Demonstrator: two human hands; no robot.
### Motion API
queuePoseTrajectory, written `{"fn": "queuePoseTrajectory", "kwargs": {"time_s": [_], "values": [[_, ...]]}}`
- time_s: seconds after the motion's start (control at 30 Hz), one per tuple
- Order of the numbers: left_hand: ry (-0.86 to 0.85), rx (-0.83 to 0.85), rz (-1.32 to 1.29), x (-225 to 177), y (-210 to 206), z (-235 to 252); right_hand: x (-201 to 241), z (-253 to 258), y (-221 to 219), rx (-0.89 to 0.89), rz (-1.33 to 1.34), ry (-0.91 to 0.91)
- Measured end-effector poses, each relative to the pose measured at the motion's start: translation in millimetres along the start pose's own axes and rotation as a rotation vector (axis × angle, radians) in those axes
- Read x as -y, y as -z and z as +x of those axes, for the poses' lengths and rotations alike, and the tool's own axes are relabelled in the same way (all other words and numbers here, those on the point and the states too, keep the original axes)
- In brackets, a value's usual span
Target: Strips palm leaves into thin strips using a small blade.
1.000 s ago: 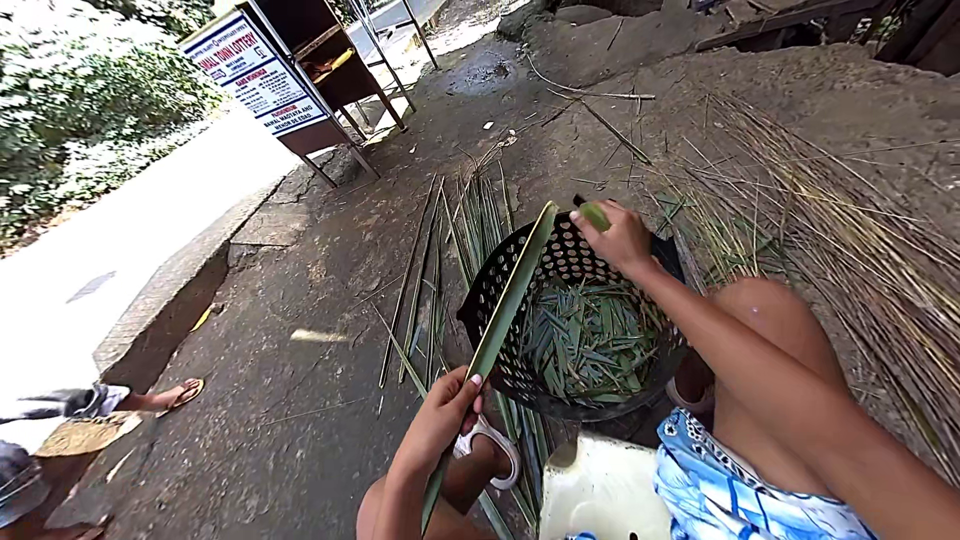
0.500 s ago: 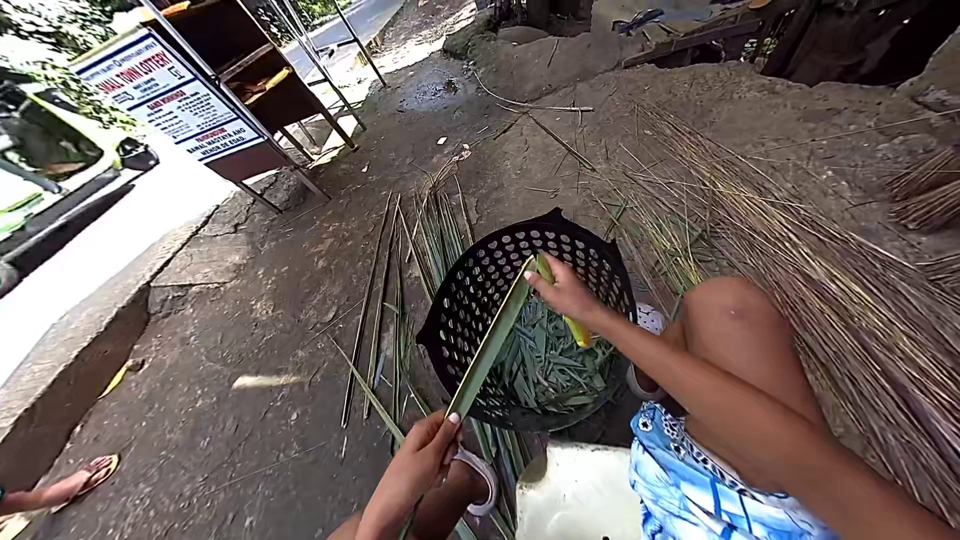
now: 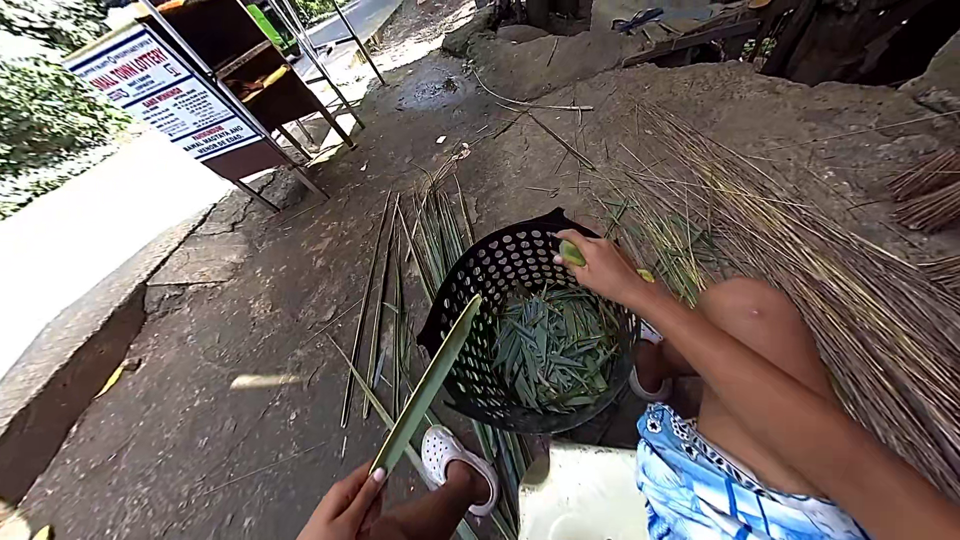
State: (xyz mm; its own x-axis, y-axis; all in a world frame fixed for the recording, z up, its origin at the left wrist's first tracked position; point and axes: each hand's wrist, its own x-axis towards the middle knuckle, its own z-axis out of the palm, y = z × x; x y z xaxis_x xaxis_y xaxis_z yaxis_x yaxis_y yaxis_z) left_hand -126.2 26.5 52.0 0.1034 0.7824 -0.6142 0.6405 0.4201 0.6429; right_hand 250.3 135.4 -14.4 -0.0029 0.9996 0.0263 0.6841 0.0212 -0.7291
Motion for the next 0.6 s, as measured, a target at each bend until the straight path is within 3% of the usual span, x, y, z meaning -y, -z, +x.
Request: {"fn": "queuePoseTrajectory", "kwargs": {"time_s": [0.07,0.23,0.43,0.6], "values": [[0.011,0.015,-0.022,-6,-2,2,12,-5,-5,0.149,-0.044,-0.038],[-0.002,0.115,-0.008,-26,-16,16,36,-35,-39,0.045,0.455,0.142],[-0.014,0.301,-0.005,-34,-23,28,59,-29,-25,0.011,0.658,-0.186],[-0.235,0.184,0.046,-60,-48,37,66,-30,-21,0.04,0.832,-0.297]]}}
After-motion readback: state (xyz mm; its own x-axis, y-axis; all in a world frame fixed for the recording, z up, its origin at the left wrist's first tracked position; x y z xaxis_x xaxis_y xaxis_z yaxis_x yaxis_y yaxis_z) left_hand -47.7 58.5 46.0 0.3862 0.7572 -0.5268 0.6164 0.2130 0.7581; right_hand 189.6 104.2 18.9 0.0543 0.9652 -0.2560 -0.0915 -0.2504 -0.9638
